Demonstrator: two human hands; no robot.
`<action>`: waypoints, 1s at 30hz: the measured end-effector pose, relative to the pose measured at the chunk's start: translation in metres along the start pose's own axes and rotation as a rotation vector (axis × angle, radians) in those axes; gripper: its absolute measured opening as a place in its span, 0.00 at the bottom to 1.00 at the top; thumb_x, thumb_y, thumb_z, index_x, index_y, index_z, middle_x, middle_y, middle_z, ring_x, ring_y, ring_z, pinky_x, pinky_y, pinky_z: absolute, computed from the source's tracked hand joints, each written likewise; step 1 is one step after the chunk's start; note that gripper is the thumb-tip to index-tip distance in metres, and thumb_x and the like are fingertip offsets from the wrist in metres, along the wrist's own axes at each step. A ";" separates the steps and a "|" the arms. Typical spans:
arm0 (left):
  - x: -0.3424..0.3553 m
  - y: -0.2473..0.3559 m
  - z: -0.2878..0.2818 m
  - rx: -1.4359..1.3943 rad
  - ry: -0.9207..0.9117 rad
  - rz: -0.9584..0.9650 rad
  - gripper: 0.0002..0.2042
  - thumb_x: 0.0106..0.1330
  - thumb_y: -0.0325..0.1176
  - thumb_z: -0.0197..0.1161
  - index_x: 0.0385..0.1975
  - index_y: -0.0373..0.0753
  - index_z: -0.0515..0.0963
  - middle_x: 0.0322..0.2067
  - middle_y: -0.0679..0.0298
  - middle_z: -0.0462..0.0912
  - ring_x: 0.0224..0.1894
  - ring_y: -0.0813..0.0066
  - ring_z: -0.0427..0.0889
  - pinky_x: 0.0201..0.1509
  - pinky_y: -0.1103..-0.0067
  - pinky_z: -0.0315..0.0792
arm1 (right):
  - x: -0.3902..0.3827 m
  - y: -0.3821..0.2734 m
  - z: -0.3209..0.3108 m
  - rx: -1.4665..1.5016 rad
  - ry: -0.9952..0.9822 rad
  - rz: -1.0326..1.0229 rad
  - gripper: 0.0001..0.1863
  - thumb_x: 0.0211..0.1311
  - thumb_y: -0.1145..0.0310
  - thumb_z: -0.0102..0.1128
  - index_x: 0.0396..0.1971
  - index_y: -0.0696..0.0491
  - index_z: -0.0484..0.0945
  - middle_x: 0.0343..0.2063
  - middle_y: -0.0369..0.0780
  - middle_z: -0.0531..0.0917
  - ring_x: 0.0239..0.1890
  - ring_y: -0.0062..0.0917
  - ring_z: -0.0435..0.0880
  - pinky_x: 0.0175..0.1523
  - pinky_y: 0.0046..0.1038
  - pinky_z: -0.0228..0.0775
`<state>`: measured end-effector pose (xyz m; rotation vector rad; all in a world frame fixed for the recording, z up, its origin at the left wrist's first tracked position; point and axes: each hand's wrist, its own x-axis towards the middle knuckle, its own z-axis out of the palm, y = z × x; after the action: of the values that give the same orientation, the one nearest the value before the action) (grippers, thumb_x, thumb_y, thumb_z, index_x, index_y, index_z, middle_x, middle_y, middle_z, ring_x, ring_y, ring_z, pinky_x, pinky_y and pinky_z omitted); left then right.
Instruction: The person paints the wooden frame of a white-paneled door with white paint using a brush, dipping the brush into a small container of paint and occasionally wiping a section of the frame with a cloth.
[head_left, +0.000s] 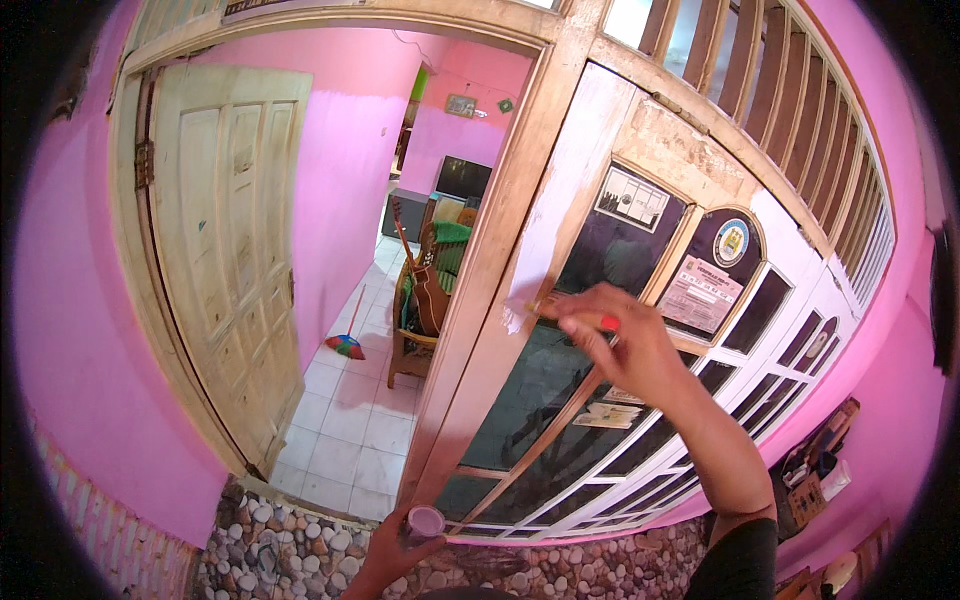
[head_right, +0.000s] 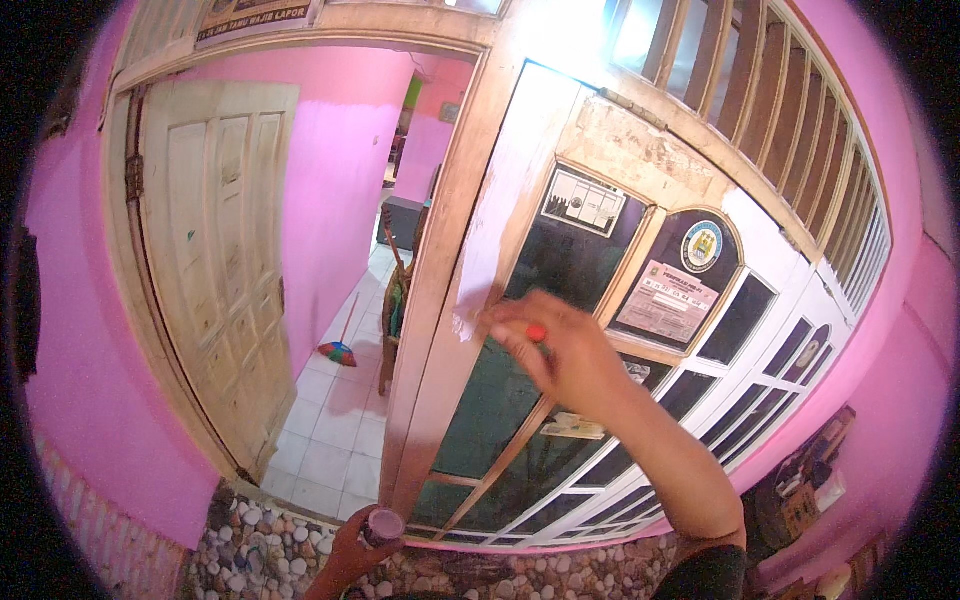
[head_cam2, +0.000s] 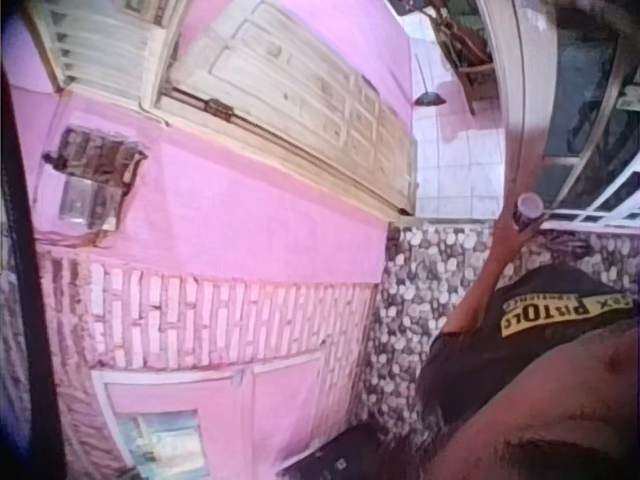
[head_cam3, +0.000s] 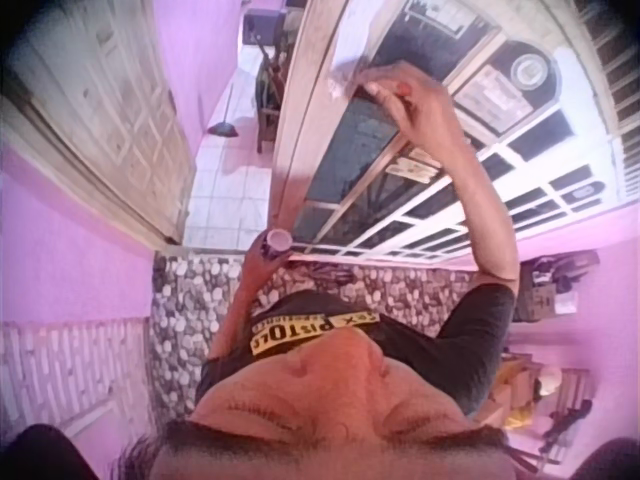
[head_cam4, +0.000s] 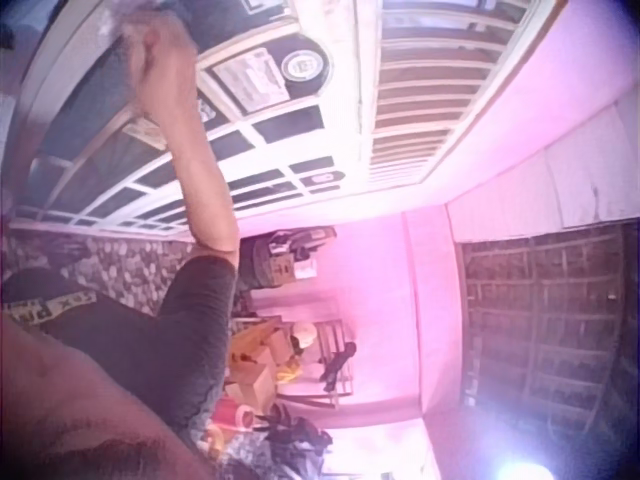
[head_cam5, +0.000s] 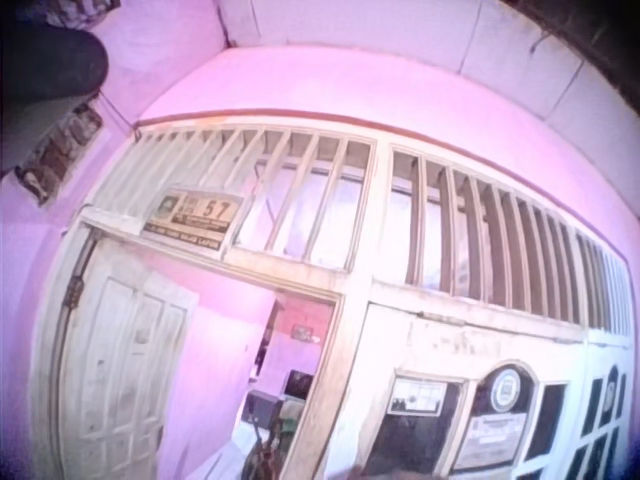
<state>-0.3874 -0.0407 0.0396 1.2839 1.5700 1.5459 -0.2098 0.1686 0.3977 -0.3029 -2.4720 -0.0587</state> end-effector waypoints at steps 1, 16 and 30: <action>0.001 0.003 0.002 -0.018 -0.011 -0.024 0.36 0.52 0.45 0.82 0.57 0.31 0.74 0.47 0.53 0.83 0.50 0.65 0.83 0.54 0.70 0.77 | 0.005 0.007 -0.003 -0.048 0.065 -0.044 0.07 0.67 0.72 0.63 0.42 0.55 0.83 0.36 0.44 0.84 0.37 0.38 0.85 0.40 0.34 0.78; -0.005 0.005 -0.002 -0.045 -0.008 -0.022 0.35 0.53 0.43 0.81 0.58 0.34 0.74 0.47 0.54 0.83 0.51 0.66 0.83 0.54 0.71 0.76 | -0.019 0.003 0.034 0.064 -0.079 0.056 0.05 0.68 0.72 0.62 0.40 0.56 0.81 0.37 0.46 0.84 0.38 0.39 0.86 0.43 0.34 0.77; -0.008 0.001 0.000 -0.016 -0.027 -0.010 0.33 0.54 0.39 0.80 0.59 0.36 0.73 0.49 0.56 0.83 0.52 0.66 0.83 0.56 0.72 0.76 | 0.012 0.005 0.004 -0.612 0.298 -0.305 0.22 0.51 0.78 0.70 0.49 0.54 0.81 0.43 0.42 0.83 0.42 0.36 0.84 0.42 0.34 0.81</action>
<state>-0.3840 -0.0476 0.0383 1.2810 1.5417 1.5268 -0.2199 0.1767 0.4016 -0.1505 -2.1278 -0.9283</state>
